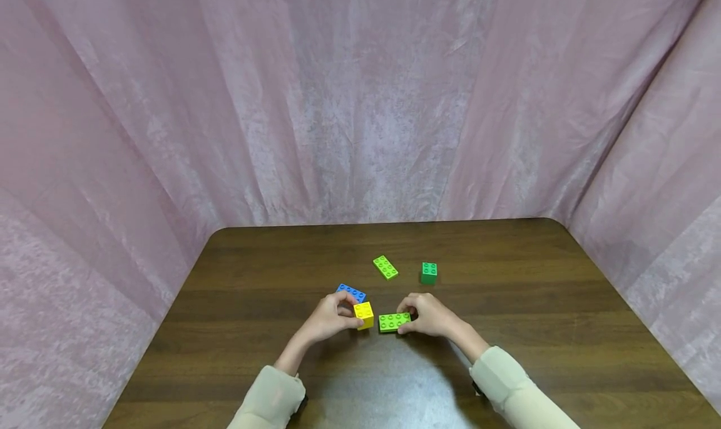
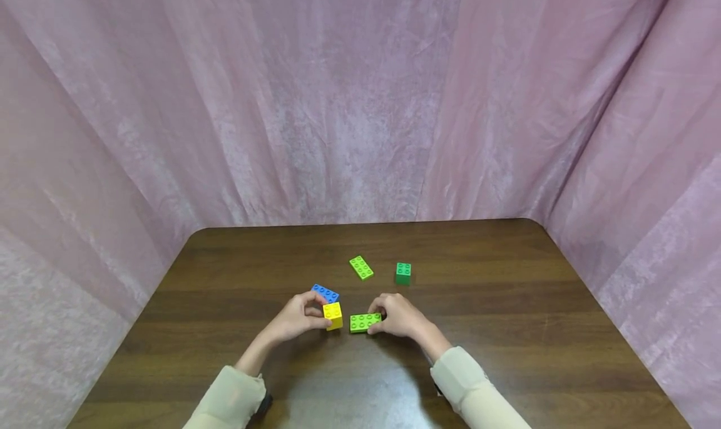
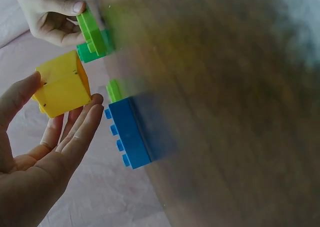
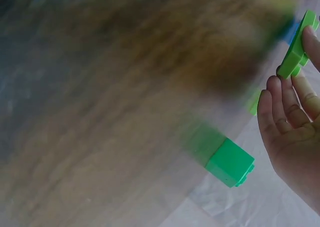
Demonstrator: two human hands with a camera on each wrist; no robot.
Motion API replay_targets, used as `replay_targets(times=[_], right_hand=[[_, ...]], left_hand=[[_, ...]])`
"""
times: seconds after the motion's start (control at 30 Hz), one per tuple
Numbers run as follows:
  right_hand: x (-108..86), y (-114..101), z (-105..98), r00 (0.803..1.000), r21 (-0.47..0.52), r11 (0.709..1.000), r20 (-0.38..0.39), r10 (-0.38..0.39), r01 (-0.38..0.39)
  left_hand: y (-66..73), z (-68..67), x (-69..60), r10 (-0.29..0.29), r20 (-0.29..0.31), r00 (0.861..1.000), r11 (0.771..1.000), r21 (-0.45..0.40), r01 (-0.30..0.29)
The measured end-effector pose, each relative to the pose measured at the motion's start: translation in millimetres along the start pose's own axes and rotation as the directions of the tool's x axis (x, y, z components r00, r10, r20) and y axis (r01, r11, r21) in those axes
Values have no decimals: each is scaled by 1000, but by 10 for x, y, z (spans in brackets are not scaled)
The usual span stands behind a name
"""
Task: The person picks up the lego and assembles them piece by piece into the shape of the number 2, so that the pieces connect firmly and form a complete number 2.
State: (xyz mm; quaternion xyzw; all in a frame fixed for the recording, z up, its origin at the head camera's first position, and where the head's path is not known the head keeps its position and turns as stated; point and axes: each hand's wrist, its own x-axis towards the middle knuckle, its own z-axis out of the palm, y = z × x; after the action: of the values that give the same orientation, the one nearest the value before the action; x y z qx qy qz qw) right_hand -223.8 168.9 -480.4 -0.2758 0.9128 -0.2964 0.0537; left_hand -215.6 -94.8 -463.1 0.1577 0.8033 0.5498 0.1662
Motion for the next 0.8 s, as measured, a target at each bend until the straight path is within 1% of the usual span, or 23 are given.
replay_targets(times=[0.1, 0.17, 0.33, 0.53, 0.7, 0.8], right_hand=[[-7, 17, 13, 1000, 1, 1000, 13, 9, -9], [-5, 24, 11, 999, 3, 1000, 26, 22, -22], [37, 32, -36, 997, 34, 997, 56, 62, -64], [89, 59, -68, 993, 86, 991, 76, 92, -99], [78, 94, -28, 991, 109, 988, 94, 96, -106], [61, 107, 0, 992, 122, 988, 98, 85, -97]], left_hand=[[-20, 22, 7, -16, 15, 1000, 1000, -11, 16], [-20, 30, 16, -15, 25, 1000, 1000, -15, 16], [30, 20, 52, -7, 51, 999, 1000, -25, 8], [78, 45, 114, -14, 54, 998, 1000, -15, 14], [63, 107, 128, -24, 63, 998, 1000, 13, 23], [45, 142, 134, -17, 76, 997, 1000, 16, 16]])
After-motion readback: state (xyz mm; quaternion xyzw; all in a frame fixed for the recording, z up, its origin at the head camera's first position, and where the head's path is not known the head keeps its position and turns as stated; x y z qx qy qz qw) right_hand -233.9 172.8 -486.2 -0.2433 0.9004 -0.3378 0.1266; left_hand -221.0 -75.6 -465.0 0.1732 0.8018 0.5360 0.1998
